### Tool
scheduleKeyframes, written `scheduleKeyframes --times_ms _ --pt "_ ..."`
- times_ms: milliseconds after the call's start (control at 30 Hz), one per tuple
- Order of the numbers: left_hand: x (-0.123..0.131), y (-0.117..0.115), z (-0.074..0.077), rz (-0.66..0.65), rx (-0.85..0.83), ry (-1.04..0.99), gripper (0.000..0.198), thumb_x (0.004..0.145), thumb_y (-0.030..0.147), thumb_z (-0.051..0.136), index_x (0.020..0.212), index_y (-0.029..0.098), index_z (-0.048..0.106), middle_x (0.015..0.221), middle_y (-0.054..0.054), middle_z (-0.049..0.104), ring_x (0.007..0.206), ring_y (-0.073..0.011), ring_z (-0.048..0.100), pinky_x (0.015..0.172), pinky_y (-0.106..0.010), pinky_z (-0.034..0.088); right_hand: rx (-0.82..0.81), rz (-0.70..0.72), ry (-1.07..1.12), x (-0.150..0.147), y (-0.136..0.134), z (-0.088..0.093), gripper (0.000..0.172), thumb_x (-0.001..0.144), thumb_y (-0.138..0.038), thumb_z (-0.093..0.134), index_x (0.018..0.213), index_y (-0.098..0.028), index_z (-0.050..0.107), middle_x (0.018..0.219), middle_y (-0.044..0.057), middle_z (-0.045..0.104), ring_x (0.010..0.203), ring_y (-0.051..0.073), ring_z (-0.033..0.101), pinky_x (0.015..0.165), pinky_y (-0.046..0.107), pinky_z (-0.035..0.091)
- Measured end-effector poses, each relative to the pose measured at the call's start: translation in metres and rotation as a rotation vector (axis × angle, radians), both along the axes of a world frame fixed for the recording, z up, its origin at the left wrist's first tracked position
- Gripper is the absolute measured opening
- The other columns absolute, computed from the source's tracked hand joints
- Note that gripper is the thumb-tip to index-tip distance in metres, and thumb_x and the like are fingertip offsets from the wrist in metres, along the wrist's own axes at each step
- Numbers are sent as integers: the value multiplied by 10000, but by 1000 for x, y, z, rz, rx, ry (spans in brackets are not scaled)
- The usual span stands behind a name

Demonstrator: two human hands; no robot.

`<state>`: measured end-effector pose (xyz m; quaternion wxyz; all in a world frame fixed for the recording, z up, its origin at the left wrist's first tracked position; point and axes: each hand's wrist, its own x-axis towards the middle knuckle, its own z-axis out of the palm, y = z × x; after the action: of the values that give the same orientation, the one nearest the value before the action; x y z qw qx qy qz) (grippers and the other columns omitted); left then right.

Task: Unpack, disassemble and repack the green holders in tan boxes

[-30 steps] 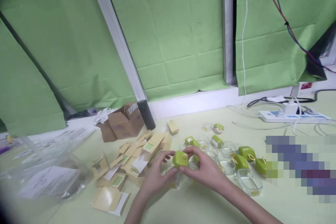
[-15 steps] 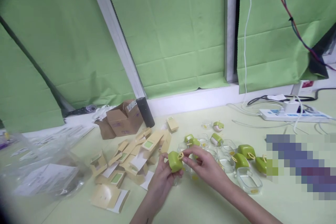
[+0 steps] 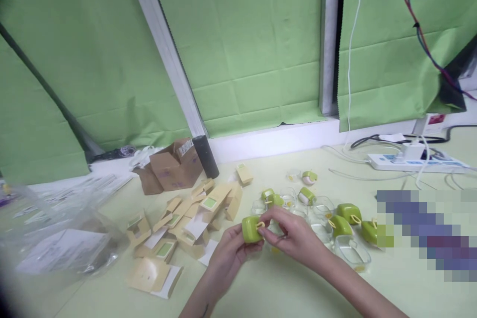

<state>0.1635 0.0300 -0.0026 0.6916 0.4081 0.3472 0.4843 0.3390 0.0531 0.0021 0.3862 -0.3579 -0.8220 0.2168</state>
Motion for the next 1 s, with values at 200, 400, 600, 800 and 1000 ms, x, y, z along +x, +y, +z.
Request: scheduleKeyframes --times_ms 200,400,600,800,1000 --pt "-4 -1 -2 3 23 112 291 703 324 681 903 113 696 858 -109 654 790 -181 578 650 -287 525 -10 -3 1 -1 -4 -5 178 891 -319 462 811 -213 580 707 1 589 561 116 473 510 227 366" --pt "-6 2 -3 42 13 244 318 625 372 730 803 110 708 736 -74 644 692 -167 571 613 -297 526 -9 0 -39 -1 -6 -6 195 894 -323 456 796 -212 583 701 6 595 610 134 517 558 243 390" --pt "-1 3 0 46 71 269 344 596 396 744 803 129 683 751 -60 631 689 -154 570 641 -280 500 -263 -56 28 -9 -16 5 301 841 -419 508 1109 -284 523 957 17 615 531 109 476 486 238 397" --pt "-7 6 2 63 246 494 284 630 421 654 734 159 612 960 -87 556 794 -206 563 611 -309 489 -455 -51 221 -18 -15 8 289 777 -409 573 1031 -273 578 1064 18 596 440 54 407 441 225 382" --pt "-36 11 8 221 387 887 124 568 148 602 674 200 565 836 -28 542 923 -231 479 839 -355 362 -415 -182 233 6 -3 10 331 785 -446 545 1064 -269 547 1142 35 562 442 56 406 463 250 403"
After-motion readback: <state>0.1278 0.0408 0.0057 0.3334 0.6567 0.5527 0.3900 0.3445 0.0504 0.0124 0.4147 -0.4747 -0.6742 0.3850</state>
